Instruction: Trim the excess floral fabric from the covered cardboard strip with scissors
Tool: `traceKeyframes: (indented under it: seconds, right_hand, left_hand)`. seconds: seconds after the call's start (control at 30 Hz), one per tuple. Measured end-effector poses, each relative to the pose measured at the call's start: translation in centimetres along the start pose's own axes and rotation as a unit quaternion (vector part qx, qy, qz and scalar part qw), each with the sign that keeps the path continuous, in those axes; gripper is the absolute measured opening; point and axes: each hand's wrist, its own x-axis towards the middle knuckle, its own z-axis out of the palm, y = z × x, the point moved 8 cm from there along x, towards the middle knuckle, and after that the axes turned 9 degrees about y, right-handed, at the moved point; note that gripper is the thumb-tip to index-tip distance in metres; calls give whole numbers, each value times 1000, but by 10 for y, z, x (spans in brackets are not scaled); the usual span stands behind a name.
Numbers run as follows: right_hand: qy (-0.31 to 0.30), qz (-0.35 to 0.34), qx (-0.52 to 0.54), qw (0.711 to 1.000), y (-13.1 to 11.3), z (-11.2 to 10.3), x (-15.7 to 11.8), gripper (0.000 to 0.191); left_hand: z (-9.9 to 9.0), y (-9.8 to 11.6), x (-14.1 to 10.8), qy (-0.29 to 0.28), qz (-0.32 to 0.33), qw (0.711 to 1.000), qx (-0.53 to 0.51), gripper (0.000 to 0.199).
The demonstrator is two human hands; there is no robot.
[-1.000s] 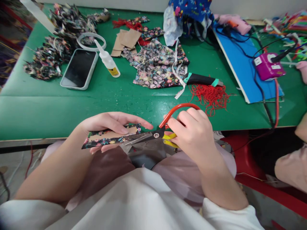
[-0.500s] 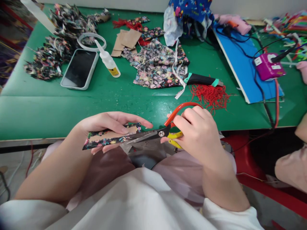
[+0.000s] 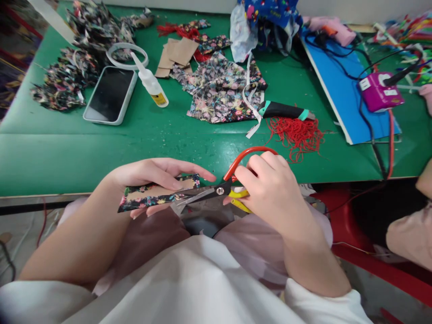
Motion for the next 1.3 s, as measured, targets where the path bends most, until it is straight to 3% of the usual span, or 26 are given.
traceKeyframes:
  seconds: [0.37, 0.87, 1.0, 1.1, 1.2, 1.3]
  right_hand:
    - [5, -5, -4, 1000, -4, 0, 0, 6]
    - [14, 2, 23, 1000, -4, 1, 0, 11]
    - [53, 33, 71, 996, 6, -3, 0, 18]
    - [81, 71, 118, 987, 18, -7, -1, 40]
    - [68, 75, 113, 988, 23, -6, -1, 58]
    - [33, 52, 90, 994, 18, 0, -2, 54]
  left_hand:
    - [6, -2, 3, -26, -15, 1000, 6, 53]
    - [7, -2, 3, -32, -8, 999, 19, 53]
    - [6, -1, -1, -14, -8, 1000, 23, 52]
    - [4, 2, -6, 8, 5, 1000, 20, 50]
    - [3, 4, -9, 15, 13, 1000, 16, 50]
    - [1, 5, -10, 13, 16, 1000, 18, 51]
